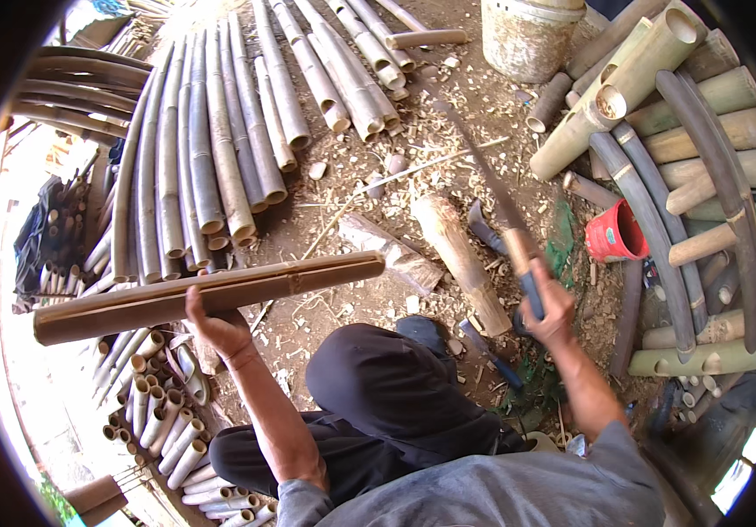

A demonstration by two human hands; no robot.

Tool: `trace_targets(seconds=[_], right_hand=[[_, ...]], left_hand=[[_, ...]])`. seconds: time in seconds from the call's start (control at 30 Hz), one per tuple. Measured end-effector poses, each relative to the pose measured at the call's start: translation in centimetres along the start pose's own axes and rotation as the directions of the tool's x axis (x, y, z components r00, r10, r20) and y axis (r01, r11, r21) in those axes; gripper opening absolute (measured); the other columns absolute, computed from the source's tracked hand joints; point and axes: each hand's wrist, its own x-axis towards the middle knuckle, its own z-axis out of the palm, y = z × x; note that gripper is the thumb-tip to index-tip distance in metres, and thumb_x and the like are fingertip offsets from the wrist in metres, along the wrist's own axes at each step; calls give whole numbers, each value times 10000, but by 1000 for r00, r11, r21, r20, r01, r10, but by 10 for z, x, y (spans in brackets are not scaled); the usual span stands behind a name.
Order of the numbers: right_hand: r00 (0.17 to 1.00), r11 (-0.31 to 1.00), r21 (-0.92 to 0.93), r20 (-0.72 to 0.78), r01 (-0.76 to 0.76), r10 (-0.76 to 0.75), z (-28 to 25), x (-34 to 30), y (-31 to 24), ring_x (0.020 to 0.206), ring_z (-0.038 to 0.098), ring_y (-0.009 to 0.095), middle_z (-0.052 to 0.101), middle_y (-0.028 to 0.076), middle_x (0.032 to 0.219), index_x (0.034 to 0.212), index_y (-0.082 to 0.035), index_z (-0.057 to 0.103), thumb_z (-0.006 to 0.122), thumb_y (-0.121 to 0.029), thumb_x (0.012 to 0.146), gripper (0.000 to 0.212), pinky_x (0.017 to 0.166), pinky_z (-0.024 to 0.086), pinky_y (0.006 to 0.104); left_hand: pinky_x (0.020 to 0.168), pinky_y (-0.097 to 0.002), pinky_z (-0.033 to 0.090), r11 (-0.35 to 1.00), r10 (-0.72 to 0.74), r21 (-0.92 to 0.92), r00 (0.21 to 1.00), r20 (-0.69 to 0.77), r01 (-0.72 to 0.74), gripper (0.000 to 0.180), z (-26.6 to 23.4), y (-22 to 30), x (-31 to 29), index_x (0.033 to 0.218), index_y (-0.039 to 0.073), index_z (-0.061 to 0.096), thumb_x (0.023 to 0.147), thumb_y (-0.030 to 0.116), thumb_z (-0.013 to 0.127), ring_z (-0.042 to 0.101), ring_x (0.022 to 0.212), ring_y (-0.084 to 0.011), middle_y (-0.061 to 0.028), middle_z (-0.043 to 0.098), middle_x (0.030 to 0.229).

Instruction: The person sits on the ground and uses a knife to split bamboo poles into thin strips. They measure the bamboo with a tape measure and use a wooden block as a guide to ensure straight cuts. The person handles multiple bamboo poles, splitting them into smaller pieces and stacking them.

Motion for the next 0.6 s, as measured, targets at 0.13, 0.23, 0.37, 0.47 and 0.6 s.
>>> trace_targets(seconds=[0.13,0.23,0.37,0.47,0.6], right_hand=[[986,945,-320,166,68,-14,-28,-29,102,705,642,295,651,128,810,1373,-19,513,721,-92,701,707,667,534,409],[909,905,-410,411,116,69,-35,-72,144,940,588,337,597,162,1007,1436,-41,423,760,-140,719,798,806,463,440],[806,938,-314,513,-145,296,-22,-49,78,1234,402,379,406,168,1323,1409,-36,427,852,-320,627,934,1065,321,470],[863,965,188,501,-183,66,0,7,13,1320,372,334,397,180,1393,1408,-15,432,671,-750,703,1046,1124,311,449],[720,903,353,690,-244,-75,69,59,-63,1278,475,374,468,244,1380,1473,-25,304,741,-618,724,1050,1088,378,435]], left_hand=[[760,-396,587,998,52,-21,994,-101,-54,499,-1,30,11,1128,6,517,838,347,737,642,833,-229,-110,621,948],[762,-398,590,991,35,-125,999,-8,-36,349,-4,21,12,1041,18,562,856,278,703,649,808,-226,-124,620,926],[732,-408,602,999,27,-43,999,-18,-28,423,2,0,11,1070,-8,528,823,272,726,648,796,-235,-129,611,908],[676,-410,612,996,-92,30,989,112,89,657,52,-23,3,1201,-16,381,784,296,781,668,734,-252,-159,630,865],[718,-355,570,977,-213,28,946,243,212,491,102,-85,21,1125,22,480,807,245,779,642,752,-202,-112,631,916]])
